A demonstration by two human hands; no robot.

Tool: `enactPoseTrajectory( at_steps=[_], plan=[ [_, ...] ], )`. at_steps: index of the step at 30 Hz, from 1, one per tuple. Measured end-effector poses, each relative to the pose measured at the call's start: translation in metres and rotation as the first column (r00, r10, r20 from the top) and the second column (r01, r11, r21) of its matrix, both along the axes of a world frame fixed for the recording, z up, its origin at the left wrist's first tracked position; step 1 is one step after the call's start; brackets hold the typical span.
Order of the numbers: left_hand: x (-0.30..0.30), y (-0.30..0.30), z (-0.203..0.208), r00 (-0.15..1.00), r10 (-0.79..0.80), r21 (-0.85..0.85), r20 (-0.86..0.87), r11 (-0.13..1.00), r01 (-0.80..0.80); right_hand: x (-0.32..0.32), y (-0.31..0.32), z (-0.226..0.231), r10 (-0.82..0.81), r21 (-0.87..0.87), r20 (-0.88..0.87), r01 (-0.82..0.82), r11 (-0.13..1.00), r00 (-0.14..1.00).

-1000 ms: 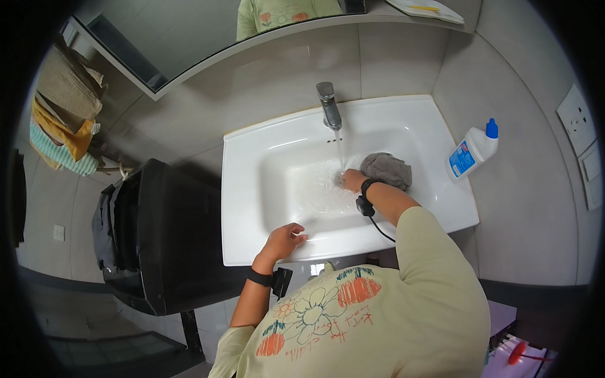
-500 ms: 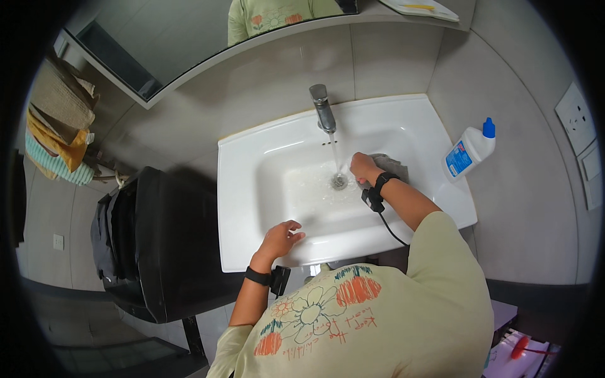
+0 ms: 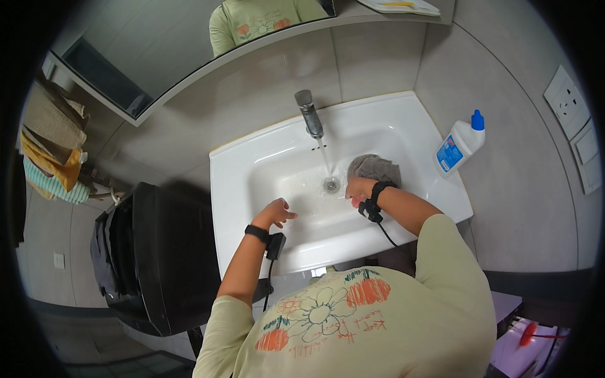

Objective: The person wipes the sink basin with a cloth, rinses the cloth under running water, and cleans a plastic soap dish.

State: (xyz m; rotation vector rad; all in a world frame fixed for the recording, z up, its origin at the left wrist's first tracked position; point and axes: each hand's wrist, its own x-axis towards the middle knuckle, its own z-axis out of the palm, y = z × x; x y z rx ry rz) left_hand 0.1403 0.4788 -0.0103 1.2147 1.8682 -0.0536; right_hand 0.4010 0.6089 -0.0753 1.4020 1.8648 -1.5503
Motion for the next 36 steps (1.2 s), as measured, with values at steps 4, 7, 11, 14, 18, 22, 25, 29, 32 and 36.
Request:
enactPoseTrajectory(
  at_steps=[4, 7, 11, 14, 18, 22, 25, 29, 32, 36],
  plan=[
    [0.008, 0.034, -0.031, 0.963, -0.257, -0.032, -0.086, 0.966, 0.255, -0.002, -0.01, -0.019, 0.178, 0.123, -0.073, -0.168, 0.978, 0.981],
    [0.031, 0.054, -0.068, 0.934, -0.343, -0.207, 0.099, 0.911, 0.356, -0.027, -0.008, -0.028, 0.076, 0.398, 0.027, -0.081, 0.914, 0.997],
    [0.063, 0.06, -0.089, 0.941, -0.168, -0.076, 0.293, 0.977, 0.198, -0.039, -0.008, -0.026, 0.115, 0.635, 0.016, -0.099, 0.766, 0.993],
    [0.051, 0.053, -0.111, 0.914, -0.397, 0.233, -0.082, 0.884, 0.405, -0.051, -0.009, -0.029, 0.122, 0.702, 0.0, -0.087, 0.707, 0.993],
    [0.046, 0.059, -0.089, 0.907, -0.419, 0.076, -0.044, 0.904, 0.421, -0.048, 0.005, -0.046, 0.024, 0.699, -0.006, -0.013, 0.715, 1.0],
    [0.033, 0.045, -0.086, 0.974, -0.226, 0.107, 0.035, 0.969, 0.221, -0.05, 0.008, -0.055, 0.011, 0.689, -0.042, 0.021, 0.725, 0.999],
    [0.032, 0.04, -0.081, 0.991, -0.109, 0.077, 0.082, 0.992, 0.103, -0.05, 0.01, -0.064, 0.016, 0.701, -0.05, 0.023, 0.712, 0.999],
    [0.027, 0.038, -0.082, 0.991, -0.038, 0.047, 0.125, 0.998, 0.033, -0.05, 0.006, -0.065, 0.012, 0.72, -0.091, 0.058, 0.692, 0.996],
    [0.024, 0.039, -0.077, 0.994, 0.002, 0.003, 0.105, 1.0, -0.002, -0.045, 0.005, -0.058, 0.049, 0.77, -0.109, 0.053, 0.636, 0.993],
    [0.016, 0.038, -0.057, 0.999, 0.013, -0.081, -0.033, 0.997, -0.015, -0.025, 0.003, -0.039, 0.072, 0.715, -0.043, -0.02, 0.699, 0.996]
  ],
)
